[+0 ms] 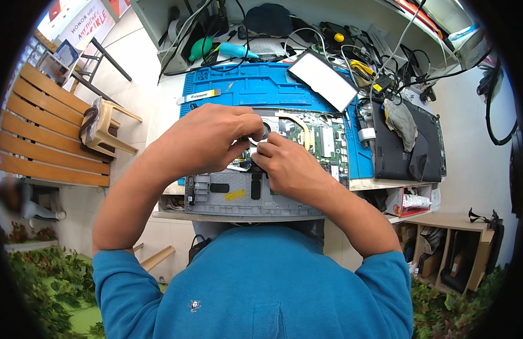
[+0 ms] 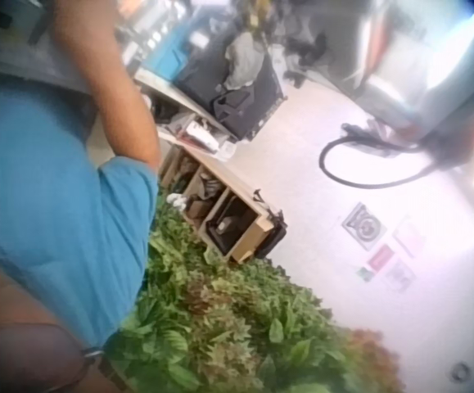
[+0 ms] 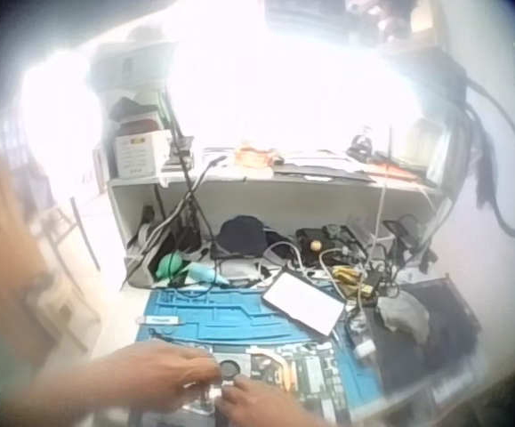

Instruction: The person works on the internal components of a disassembled electronic device, likely a laptop, using a screwdriver to tighten screws and manipulate small parts. They handle a white rectangular component, possibly a battery or hard drive, and adjust various connectors and wires on the motherboard.

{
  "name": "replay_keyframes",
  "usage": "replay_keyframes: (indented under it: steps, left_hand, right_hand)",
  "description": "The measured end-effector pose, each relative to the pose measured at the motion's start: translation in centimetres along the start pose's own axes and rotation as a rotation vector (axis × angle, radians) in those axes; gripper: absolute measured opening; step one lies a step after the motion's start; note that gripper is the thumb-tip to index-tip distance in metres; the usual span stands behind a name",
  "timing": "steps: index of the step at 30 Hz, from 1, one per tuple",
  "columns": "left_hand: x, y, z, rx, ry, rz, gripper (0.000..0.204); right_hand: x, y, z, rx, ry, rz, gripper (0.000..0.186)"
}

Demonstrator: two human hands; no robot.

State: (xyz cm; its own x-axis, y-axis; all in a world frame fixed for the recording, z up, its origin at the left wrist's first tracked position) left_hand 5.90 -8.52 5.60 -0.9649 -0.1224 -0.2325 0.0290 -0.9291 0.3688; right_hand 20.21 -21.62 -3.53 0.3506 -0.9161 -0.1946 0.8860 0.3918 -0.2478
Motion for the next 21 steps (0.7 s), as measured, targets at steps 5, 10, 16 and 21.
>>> replay_keyframes:
  steps: [5, 10, 16, 21]
  left_hand:
    - [-0.9, 0.0, 0.0, -0.191, -0.171, 0.118, 0.014]
    - [-1.3, 0.0, 0.3, -0.125, -0.144, 0.029, 0.017]
    - [-1.5, -0.1, 0.5, -0.087, -0.232, 0.112, 0.022]
    - [-2.1, -0.2, 0.2, -0.214, -0.350, 0.338, 0.025]
  right_hand:
    - [0.2, -0.6, 0.7, 0.033, 0.073, -0.004, 0.024]
    - [0.7, -0.8, 0.7, 0.047, 0.088, -0.046, 0.028]
    - [1.1, -1.2, 0.6, 0.057, 0.056, -0.099, 0.031]
    - [1.3, -1.5, 0.7, 0.089, 0.084, -0.108, 0.032]
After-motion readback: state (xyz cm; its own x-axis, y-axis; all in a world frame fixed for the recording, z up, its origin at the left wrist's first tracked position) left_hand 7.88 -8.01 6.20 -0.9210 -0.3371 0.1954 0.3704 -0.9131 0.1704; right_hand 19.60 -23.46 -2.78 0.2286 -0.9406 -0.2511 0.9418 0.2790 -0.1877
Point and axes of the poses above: each hand's wrist, its own x-axis away from the middle knuckle, its own z-axis out of the back of the hand, y = z × x, the point moved 3 cm from there along -x, towards the middle knuckle, and after that the axes turned 2 degrees about z, right-handed, at the moved point
